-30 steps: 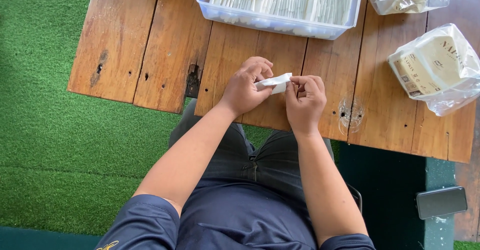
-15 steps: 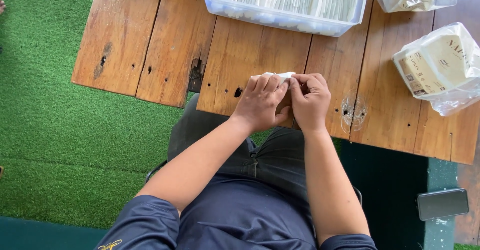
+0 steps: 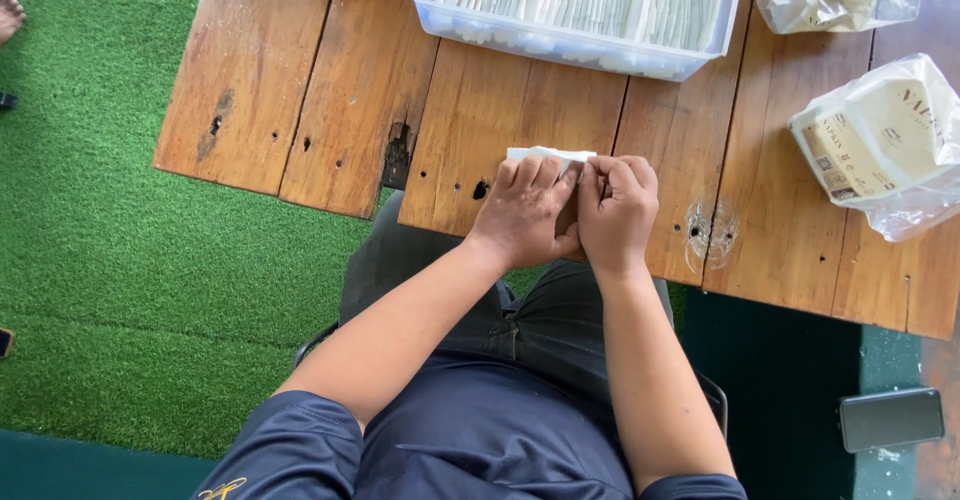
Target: Folding paper napkins into smaller rectangular shapes and stacking them.
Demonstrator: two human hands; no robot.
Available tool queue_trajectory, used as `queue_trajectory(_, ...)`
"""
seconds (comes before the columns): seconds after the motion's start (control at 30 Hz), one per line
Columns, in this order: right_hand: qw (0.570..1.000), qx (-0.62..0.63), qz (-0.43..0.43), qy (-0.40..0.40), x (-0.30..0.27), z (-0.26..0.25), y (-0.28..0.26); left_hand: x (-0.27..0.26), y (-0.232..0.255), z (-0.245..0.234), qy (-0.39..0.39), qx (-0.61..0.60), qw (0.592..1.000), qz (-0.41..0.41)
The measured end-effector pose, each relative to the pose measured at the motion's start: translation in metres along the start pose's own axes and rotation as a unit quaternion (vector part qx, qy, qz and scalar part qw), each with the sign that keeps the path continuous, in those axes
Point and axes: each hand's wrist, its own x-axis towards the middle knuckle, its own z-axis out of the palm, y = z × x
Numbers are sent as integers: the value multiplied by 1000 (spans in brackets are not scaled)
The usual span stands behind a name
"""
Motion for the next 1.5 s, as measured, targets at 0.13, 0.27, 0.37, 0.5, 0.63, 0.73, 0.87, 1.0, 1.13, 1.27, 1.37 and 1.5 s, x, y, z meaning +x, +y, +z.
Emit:
queue_trajectory(0.13, 1000, -19, -13, 12, 0, 3, 1, -1, 0, 1, 16, -14, 1000, -5)
queue_trajectory(0.27, 999, -31, -20, 15, -4, 5, 8, 1, 0, -5, 23, -14, 1000, -6)
queue_trajectory(0.37, 998, -55, -1, 17, -7, 7, 14, 3, 0, -3, -3, -19, 1000, -20)
queue_trajectory(0.5, 998, -61, 10, 9, -6, 4, 10, 5, 0, -14, -30, -18, 999, -19)
queue_trajectory(0.63, 997, -66, 17, -22, -4, -5, 2, 6, 0, -14, -58, -21, 998, -23)
queue_trajectory(0.73, 997, -68, 16, -40, -6, -9, 10, 7, 0, -15, -74, -21, 997, -19)
queue_trajectory(0.87, 996, -78, -3, -47, -6, -11, 9, 9, 2, -17, -95, -19, 995, -24)
queue_trajectory(1.0, 992, -111, -32, -45, -5, -10, 6, 10, 1, -22, -120, -23, 992, -30)
queue_trajectory(1.13, 992, -116, -47, -30, -5, -10, 6, 12, 2, -31, -150, -31, 988, -35)
queue_trajectory(1.27, 992, -109, -54, -32, -9, -9, 12, 13, 4, -34, -152, -23, 987, -40)
queue_trajectory(1.37, 986, -151, -73, -24, -10, -6, 19, 16, 4, -34, -165, -23, 985, -44)
queue_trajectory(1.5, 989, -137, -60, -22, -11, -4, 21, 16, 4, -34, -179, -27, 982, -47)
